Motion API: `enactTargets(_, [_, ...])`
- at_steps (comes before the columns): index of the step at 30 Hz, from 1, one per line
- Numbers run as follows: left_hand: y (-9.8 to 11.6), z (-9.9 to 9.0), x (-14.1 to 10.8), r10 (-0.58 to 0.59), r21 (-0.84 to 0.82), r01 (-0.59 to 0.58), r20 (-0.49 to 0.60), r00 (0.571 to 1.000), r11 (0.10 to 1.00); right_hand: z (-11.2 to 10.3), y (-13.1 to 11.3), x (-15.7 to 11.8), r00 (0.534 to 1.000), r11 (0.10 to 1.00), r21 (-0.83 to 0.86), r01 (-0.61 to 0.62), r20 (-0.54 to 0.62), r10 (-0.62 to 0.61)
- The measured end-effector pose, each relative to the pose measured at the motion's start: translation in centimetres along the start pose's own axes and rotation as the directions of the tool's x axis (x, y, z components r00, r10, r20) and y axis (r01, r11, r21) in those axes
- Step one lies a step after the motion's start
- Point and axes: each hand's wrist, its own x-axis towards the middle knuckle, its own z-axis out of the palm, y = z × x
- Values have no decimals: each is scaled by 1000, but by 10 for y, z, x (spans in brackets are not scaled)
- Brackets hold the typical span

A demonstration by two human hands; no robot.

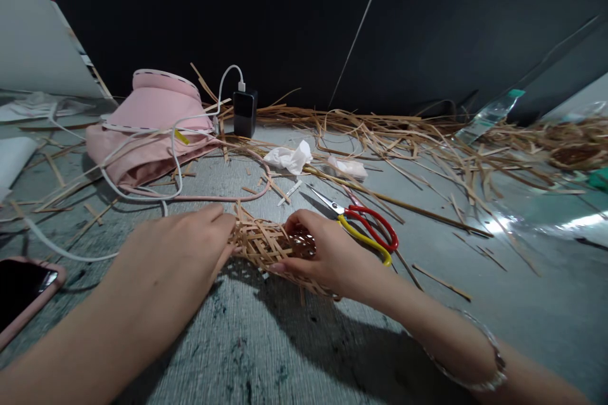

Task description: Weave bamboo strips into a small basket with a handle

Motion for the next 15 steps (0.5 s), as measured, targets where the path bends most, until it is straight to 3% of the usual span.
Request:
enactTargets(8, [-3, 7, 8, -25, -96, 36, 109, 994, 995, -1, 1, -2, 1000, 1000, 18, -2, -3, 3])
enactTargets(15, [-10, 9, 12, 20, -132, -6, 106, 994, 991, -1, -1, 0, 1000, 1000, -5, 2, -25, -2])
